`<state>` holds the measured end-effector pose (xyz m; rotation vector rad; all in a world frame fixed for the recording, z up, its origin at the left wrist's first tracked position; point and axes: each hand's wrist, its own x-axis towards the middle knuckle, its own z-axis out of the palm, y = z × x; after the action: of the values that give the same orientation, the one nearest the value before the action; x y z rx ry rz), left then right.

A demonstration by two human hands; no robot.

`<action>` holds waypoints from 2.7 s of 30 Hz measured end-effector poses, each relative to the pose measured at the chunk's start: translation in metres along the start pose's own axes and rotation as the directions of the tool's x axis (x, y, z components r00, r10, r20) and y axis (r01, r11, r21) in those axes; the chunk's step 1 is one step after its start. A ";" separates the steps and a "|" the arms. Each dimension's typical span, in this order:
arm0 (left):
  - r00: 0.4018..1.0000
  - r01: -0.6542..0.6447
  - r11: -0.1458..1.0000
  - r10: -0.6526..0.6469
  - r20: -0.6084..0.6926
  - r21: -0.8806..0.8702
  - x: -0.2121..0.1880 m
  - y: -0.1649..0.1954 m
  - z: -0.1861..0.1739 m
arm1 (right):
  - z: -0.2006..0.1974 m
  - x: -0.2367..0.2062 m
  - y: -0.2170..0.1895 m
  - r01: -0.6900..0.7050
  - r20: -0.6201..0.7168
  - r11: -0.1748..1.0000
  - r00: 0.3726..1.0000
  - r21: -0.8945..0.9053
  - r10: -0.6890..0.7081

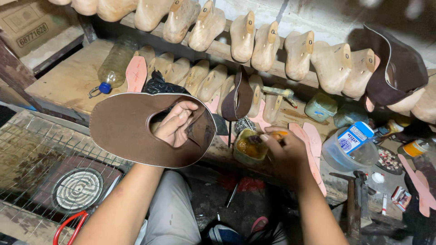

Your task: The person applies glue to the edges of brown shoe uppers and pink insoles using a brush. They repeatedly dip the brush into a container of yellow glue and coat the surfaces, then place the parts on the workbench.

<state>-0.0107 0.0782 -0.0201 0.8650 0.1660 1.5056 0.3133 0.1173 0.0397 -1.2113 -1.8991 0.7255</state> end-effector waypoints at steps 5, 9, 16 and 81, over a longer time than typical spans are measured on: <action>1.000 -0.025 0.998 0.025 -0.002 -0.058 0.003 -0.002 0.006 | -0.012 -0.013 -0.019 -0.138 -0.011 0.976 0.990 0.166 0.142; 1.000 0.001 0.999 -0.002 -0.025 -0.036 0.001 -0.008 0.010 | -0.007 -0.040 -0.050 -0.103 -0.035 0.730 0.985 0.675 0.171; 0.999 0.018 1.000 -0.018 -0.029 0.021 0.002 -0.017 0.025 | 0.044 -0.058 -0.091 0.199 0.000 0.891 0.976 0.408 -0.218; 0.969 -0.216 0.973 0.205 -0.136 -0.075 -0.001 -0.033 -0.028 | 0.080 -0.053 -0.103 0.322 -0.010 0.800 0.930 0.506 -0.368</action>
<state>-0.0011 0.0937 -0.0588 0.7327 0.1013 1.7553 0.2103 0.0237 0.0603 -0.4928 -1.7754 0.9993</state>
